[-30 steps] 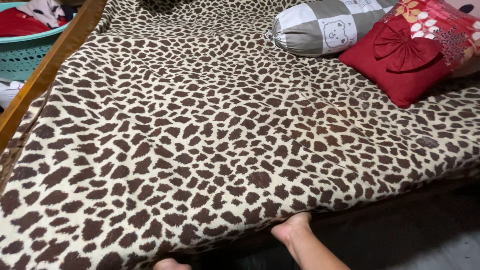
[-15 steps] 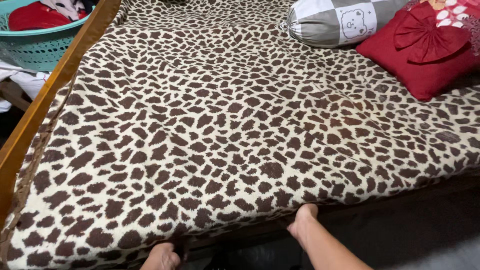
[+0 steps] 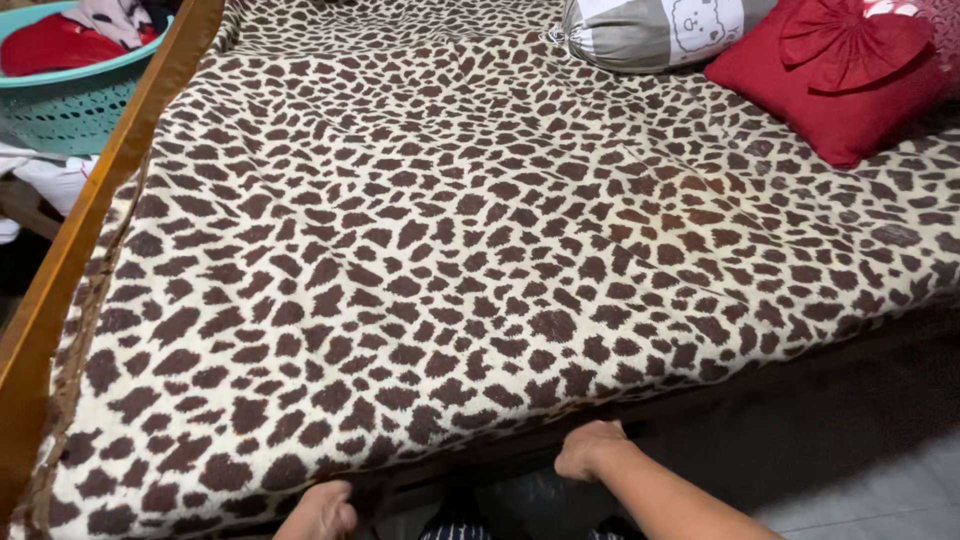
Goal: The person arranges several decorative pillows on a bed with a leopard-print sheet, then smooths and tucks the sheet around the mattress edges. The person handles a pink pillow with a flower, a red pillow with a bow, a pink bubble-tea plush, and a checkered pillow, placing them at the head of the bed before tucking the sheet.
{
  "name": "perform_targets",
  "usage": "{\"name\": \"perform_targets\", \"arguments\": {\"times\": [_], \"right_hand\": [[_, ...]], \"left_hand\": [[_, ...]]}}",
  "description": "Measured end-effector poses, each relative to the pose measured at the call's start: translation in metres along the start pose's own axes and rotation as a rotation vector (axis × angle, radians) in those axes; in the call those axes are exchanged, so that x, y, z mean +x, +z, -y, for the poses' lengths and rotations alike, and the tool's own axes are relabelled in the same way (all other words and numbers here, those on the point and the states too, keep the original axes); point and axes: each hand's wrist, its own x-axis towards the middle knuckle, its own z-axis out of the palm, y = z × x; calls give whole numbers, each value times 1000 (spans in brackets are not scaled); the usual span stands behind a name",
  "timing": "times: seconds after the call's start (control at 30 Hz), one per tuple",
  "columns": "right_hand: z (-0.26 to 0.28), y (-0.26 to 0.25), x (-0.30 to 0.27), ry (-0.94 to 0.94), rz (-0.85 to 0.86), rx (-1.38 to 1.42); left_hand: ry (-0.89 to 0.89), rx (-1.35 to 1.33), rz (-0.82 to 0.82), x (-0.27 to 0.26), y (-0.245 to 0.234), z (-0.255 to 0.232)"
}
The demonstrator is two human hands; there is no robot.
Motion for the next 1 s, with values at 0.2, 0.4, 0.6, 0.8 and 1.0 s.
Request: {"name": "perform_targets", "arguments": {"times": [0.2, 0.4, 0.6, 0.8, 1.0], "right_hand": [[4, 12, -46, 39, -115, 134], [-78, 13, -44, 30, -248, 693], [-89, -16, -81, -42, 122, 1854], [17, -29, -75, -140, 284, 2162], [41, -66, -46, -112, 138, 2125]], "left_hand": [[-198, 420, 542, -81, 28, -22], [38, 125, 589, -150, 110, -69], [229, -353, 138, -183, 99, -98], [141, -402, -111, -164, 8, -85], [90, -394, -109, -135, -5, -97]]}}
